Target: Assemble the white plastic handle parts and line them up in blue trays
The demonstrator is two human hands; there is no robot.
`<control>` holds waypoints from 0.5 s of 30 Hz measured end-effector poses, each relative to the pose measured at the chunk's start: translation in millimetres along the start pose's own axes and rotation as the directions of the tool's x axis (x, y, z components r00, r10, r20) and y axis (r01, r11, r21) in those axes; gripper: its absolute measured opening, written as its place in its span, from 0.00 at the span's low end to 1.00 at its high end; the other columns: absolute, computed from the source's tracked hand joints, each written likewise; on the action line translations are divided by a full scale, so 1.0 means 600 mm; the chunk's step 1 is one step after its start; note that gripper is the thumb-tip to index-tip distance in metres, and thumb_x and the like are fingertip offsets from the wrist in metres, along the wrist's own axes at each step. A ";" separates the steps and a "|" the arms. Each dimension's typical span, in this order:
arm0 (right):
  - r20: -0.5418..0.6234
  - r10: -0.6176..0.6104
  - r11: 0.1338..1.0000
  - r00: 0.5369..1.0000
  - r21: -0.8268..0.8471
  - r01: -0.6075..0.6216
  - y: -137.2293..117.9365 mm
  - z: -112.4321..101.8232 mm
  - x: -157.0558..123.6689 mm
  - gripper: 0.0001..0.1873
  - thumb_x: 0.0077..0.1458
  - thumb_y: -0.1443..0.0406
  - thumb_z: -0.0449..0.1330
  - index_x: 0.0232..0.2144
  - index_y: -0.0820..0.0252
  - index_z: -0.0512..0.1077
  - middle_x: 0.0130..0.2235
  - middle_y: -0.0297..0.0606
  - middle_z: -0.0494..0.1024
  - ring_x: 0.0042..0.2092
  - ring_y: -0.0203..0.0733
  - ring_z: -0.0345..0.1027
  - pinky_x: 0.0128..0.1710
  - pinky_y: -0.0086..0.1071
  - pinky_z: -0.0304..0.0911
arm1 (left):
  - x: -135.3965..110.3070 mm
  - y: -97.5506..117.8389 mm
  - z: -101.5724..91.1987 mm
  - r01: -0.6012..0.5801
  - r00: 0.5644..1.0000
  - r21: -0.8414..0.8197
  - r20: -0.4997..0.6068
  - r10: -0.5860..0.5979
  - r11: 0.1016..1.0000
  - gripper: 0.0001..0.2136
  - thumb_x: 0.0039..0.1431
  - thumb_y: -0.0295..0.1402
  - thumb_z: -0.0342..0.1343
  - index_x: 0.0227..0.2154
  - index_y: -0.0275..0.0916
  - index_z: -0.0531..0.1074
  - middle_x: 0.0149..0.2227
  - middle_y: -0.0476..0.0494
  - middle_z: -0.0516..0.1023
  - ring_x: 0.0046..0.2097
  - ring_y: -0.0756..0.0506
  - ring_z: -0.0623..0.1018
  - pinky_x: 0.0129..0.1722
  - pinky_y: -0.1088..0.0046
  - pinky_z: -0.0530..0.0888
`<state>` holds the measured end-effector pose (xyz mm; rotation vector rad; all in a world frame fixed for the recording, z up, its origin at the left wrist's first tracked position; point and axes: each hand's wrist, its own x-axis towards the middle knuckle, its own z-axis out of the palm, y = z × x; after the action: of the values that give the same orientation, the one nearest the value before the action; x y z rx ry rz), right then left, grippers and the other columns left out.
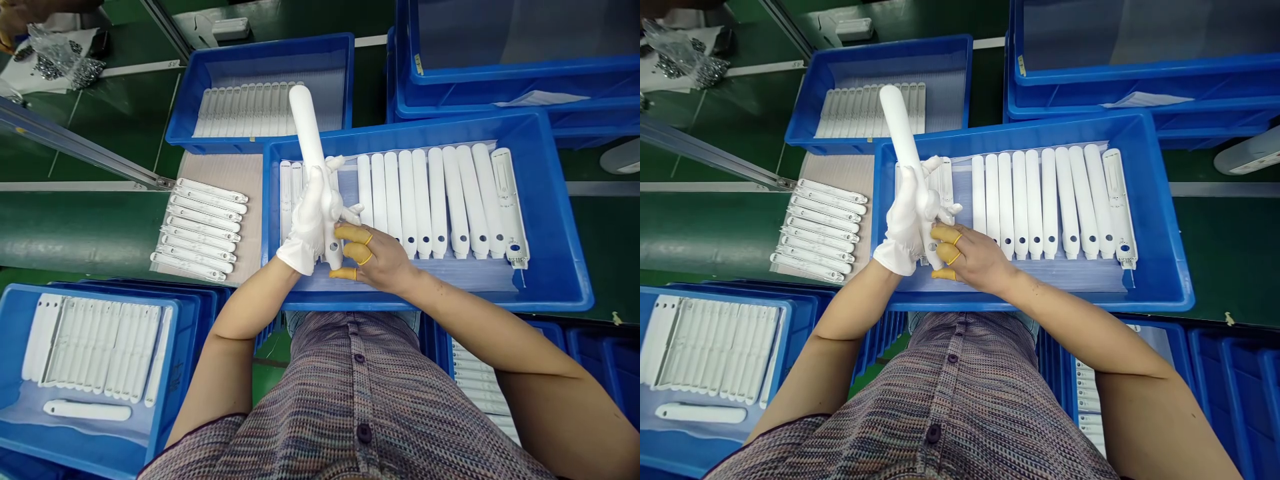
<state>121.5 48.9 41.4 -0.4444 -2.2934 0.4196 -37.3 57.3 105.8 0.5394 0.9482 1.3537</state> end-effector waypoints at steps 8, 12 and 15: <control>-0.040 -0.033 0.999 0.999 -0.026 0.032 0.000 0.000 0.003 0.11 0.64 0.55 0.66 0.39 0.53 0.71 0.52 0.37 0.80 0.57 0.48 0.76 0.53 0.46 0.77 | -0.002 0.003 -0.002 -0.001 0.998 -0.087 0.061 0.006 0.996 0.23 0.74 0.55 0.45 0.55 0.45 0.75 0.17 0.58 0.62 0.22 0.50 0.75 0.43 0.65 0.81; -0.176 -0.191 0.978 0.966 -0.121 0.172 -0.004 -0.004 0.009 0.07 0.63 0.62 0.67 0.38 0.52 0.70 0.44 0.32 0.81 0.48 0.42 0.78 0.50 0.42 0.78 | -0.004 0.008 -0.003 0.008 0.978 -0.139 0.209 0.021 0.990 0.26 0.77 0.51 0.38 0.56 0.41 0.74 0.16 0.57 0.65 0.23 0.50 0.77 0.46 0.67 0.80; -0.236 -0.269 0.958 0.934 -0.162 0.235 -0.006 -0.008 0.016 0.09 0.63 0.63 0.67 0.37 0.53 0.69 0.42 0.32 0.81 0.46 0.40 0.78 0.49 0.42 0.79 | -0.006 0.012 -0.003 -0.033 0.972 -0.162 0.226 0.070 0.986 0.27 0.76 0.54 0.40 0.57 0.42 0.75 0.16 0.57 0.67 0.24 0.50 0.78 0.49 0.65 0.79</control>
<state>118.0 50.4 51.7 -0.2457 -2.0955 0.0760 -42.5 54.9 111.5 0.5896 0.6352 1.3653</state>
